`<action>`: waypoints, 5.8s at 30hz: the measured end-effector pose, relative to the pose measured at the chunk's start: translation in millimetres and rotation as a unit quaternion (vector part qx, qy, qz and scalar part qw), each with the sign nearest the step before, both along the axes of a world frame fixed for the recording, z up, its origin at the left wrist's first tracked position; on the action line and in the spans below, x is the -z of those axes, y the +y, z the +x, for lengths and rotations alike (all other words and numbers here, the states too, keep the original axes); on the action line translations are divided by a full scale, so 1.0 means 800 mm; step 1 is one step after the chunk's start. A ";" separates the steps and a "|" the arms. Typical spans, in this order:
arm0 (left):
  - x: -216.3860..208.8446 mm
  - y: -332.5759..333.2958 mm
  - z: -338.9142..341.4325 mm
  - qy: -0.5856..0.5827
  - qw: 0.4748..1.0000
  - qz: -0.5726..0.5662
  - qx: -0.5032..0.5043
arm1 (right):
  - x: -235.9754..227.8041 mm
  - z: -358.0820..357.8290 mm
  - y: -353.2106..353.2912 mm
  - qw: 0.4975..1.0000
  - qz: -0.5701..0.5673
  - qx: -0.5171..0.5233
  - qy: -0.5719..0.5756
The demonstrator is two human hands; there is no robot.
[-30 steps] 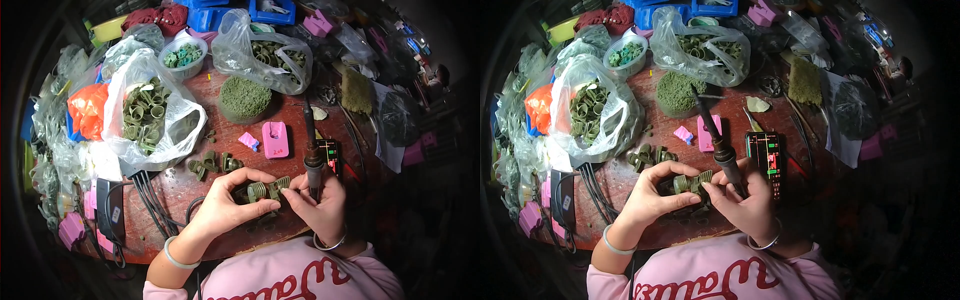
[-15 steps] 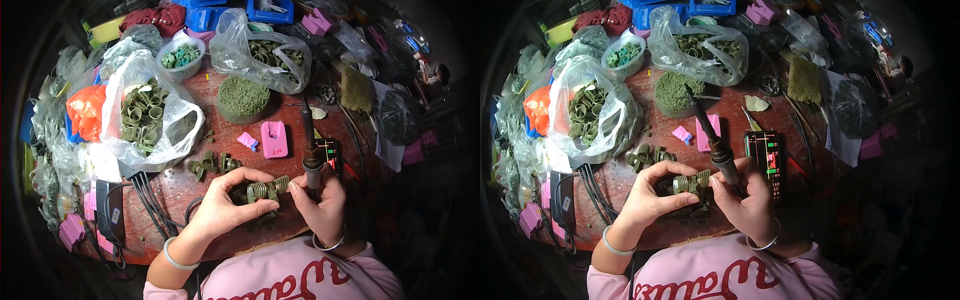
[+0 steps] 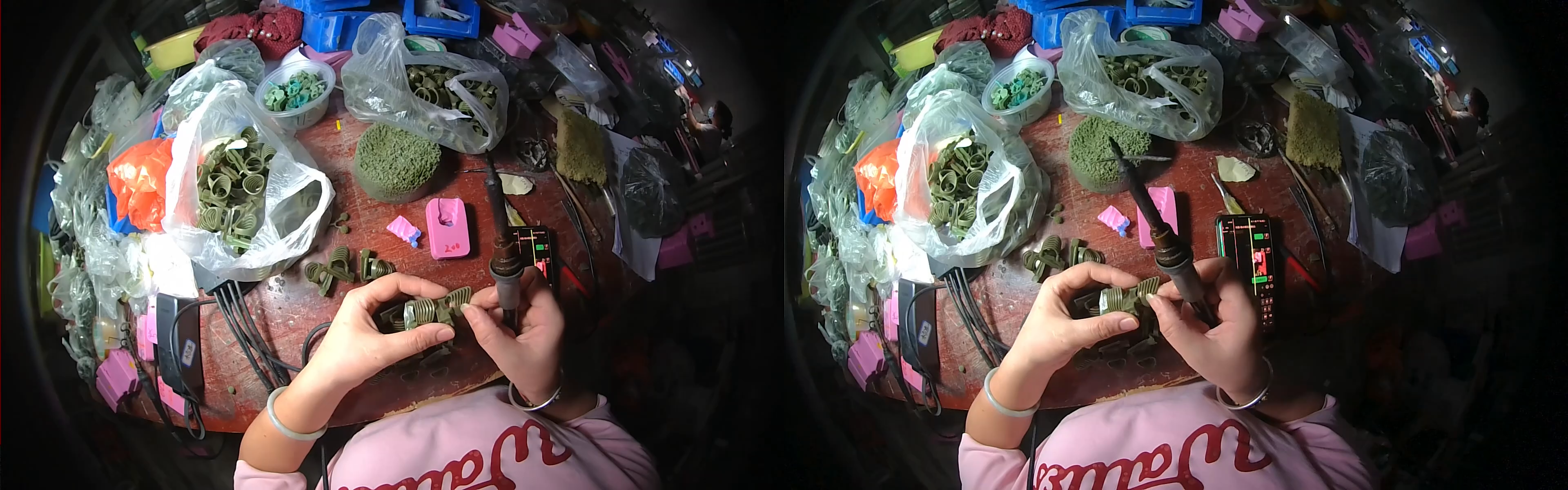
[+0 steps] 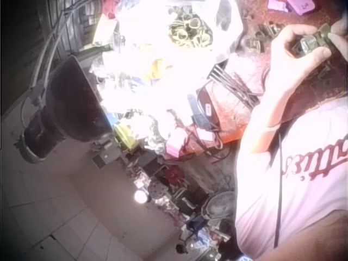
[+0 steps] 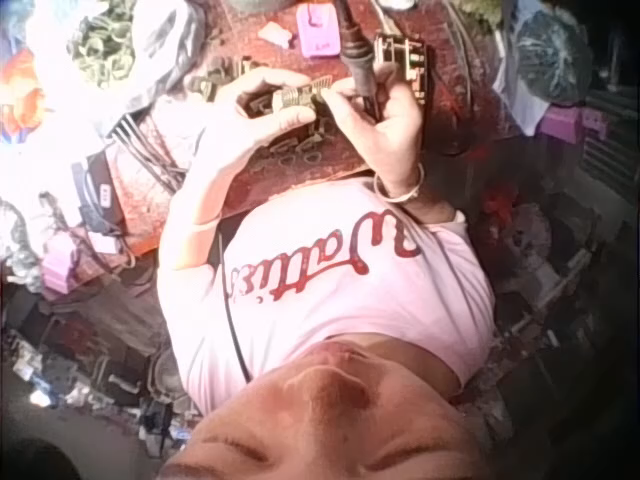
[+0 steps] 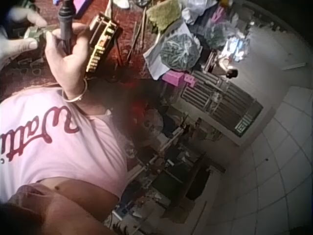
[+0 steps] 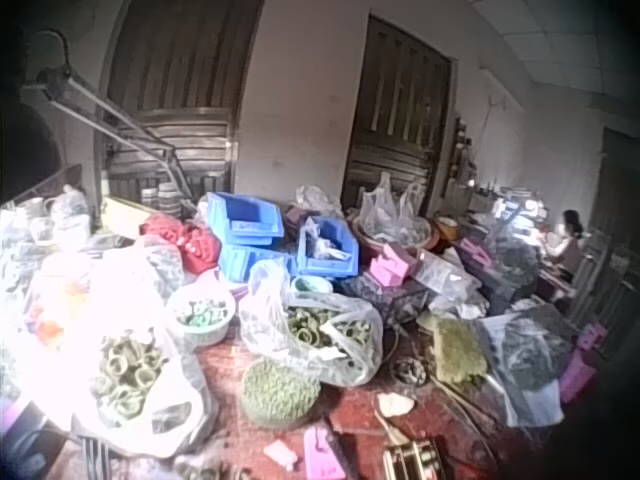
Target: The recorder uses a soldering iron to assemble or weld small green wax/plastic figurine components at a workbench.
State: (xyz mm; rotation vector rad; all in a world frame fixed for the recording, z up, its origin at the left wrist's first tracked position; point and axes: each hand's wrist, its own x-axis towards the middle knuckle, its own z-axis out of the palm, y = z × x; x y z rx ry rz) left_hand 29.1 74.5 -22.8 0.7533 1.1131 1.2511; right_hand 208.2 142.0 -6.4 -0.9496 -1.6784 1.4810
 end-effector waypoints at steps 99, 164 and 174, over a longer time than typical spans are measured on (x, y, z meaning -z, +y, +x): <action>0.003 0.000 -0.002 0.050 0.992 0.091 -0.076 | -0.002 0.007 0.019 0.999 0.038 -0.013 0.010; 0.016 0.010 -0.019 -0.032 0.964 0.130 -0.228 | 0.015 0.037 0.016 0.982 0.149 -0.002 -0.115; 0.017 0.000 -0.005 0.021 0.979 0.170 -0.106 | -0.001 -0.007 0.015 0.993 0.083 -0.083 -0.023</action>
